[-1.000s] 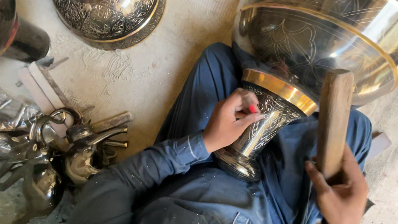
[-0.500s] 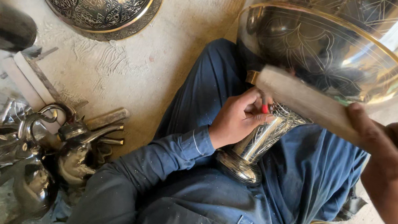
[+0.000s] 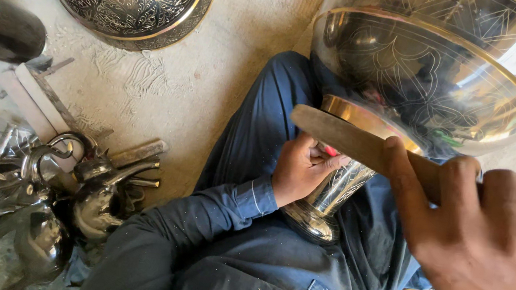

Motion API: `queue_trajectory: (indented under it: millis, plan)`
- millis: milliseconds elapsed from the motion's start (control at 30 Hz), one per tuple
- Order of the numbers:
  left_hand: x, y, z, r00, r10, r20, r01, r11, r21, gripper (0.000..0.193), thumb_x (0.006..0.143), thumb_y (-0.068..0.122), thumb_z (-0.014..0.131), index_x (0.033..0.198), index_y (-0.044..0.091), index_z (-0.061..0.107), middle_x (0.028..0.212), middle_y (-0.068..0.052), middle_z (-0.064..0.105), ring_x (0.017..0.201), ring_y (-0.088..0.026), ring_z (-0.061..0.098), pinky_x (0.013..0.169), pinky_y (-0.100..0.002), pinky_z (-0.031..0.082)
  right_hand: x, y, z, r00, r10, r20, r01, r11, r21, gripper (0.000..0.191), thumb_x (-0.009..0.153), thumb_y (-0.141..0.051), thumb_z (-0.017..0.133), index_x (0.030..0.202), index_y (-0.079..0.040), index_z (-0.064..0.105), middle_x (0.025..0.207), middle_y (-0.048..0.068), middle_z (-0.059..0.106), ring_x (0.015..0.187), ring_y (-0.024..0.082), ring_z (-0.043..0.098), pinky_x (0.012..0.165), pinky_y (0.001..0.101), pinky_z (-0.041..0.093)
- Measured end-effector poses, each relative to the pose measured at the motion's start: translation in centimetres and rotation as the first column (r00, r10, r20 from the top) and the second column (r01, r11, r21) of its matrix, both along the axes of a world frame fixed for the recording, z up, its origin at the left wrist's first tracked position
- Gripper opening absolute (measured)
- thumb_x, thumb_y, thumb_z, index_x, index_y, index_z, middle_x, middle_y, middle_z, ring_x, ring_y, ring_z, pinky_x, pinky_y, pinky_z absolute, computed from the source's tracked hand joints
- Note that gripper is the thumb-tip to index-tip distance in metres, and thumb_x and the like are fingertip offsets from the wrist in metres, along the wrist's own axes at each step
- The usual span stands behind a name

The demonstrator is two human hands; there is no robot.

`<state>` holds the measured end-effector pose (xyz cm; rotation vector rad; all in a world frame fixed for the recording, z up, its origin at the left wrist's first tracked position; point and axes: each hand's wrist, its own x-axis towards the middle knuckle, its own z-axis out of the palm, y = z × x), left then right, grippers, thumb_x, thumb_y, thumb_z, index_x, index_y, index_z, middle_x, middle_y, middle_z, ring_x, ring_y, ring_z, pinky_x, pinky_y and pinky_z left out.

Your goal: The person sits on the floor and uses a small chisel and a wooden mallet to engrave decorative patterns onto the stem of a large silver-colored metal vessel. They repeatedly tap the chisel to create fine lines and details on the metal surface.

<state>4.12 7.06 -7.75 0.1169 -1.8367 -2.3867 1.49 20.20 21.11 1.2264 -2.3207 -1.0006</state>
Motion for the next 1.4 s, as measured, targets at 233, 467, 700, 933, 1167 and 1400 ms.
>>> queue_trajectory:
  millis: [233,467,700,933,1167,1400]
  plan:
    - [-1.3,-1.0,2.2,0.983,-0.139,-0.117,0.130,0.988,-0.078,0.026,0.095,0.010,0.079,0.102,0.001,0.056,0.093,-0.006,0.069,0.091,-0.012,0.075,0.081,-0.028,0.063,0.3,3.7,-2.3,0.960,-0.160,0.231,0.220,0.939,-0.264,0.061,0.091,0.000,0.070,0.149,-0.018,0.066,0.086,0.004,0.056,0.069,0.016,0.054,0.064,0.0281,0.048]
    - [-3.0,-1.9,5.6,0.936,-0.329,-0.123,0.306,0.936,-0.175,0.025,0.093,0.008,0.076,0.110,0.003,0.058,0.087,-0.003,0.063,0.079,-0.008,0.066,0.074,-0.027,0.056,-0.2,8.1,-4.9,0.883,-0.230,0.410,0.424,0.766,-0.484,0.053,0.095,0.014,0.064,0.143,-0.008,0.071,0.084,0.014,0.061,0.062,0.019,0.056,0.060,0.0327,0.047]
    - [-3.6,-2.2,6.6,0.923,-0.374,-0.087,0.332,0.893,-0.304,0.026,0.090,0.007,0.079,0.106,0.001,0.059,0.089,-0.009,0.066,0.074,-0.020,0.070,0.072,-0.032,0.057,0.6,10.5,-6.7,0.872,-0.185,0.454,0.447,0.682,-0.580,0.037,0.106,0.004,0.064,0.141,-0.008,0.067,0.094,0.016,0.068,0.071,0.019,0.063,0.066,0.0295,0.050]
    - [-3.7,-2.3,6.6,0.885,-0.421,-0.199,0.352,0.884,-0.307,0.027,0.090,0.005,0.076,0.112,0.004,0.059,0.095,-0.008,0.069,0.087,-0.020,0.075,0.078,-0.032,0.057,0.9,10.9,-7.2,0.876,-0.244,0.416,0.452,0.716,-0.532,0.039,0.099,0.004,0.068,0.136,-0.009,0.072,0.086,0.016,0.068,0.067,0.021,0.064,0.064,0.0337,0.052]
    - [-2.9,-2.3,6.1,0.908,-0.401,-0.123,0.353,0.889,-0.291,0.024,0.091,0.006,0.079,0.104,0.002,0.059,0.085,-0.006,0.065,0.078,-0.013,0.072,0.072,-0.029,0.057,1.1,9.7,-6.6,0.846,-0.236,0.479,0.494,0.685,-0.535,0.050,0.097,0.009,0.070,0.143,-0.011,0.072,0.093,0.015,0.066,0.073,0.020,0.063,0.066,0.0316,0.052]
    - [-1.9,-2.5,4.9,0.945,-0.298,-0.138,0.286,0.953,-0.103,0.023,0.098,0.006,0.076,0.107,0.000,0.055,0.103,-0.003,0.065,0.087,-0.008,0.070,0.077,-0.025,0.058,-0.1,10.4,-7.0,0.865,-0.269,0.423,0.466,0.742,-0.482,0.052,0.097,0.014,0.069,0.144,-0.008,0.072,0.094,0.015,0.066,0.074,0.021,0.064,0.068,0.0314,0.053]
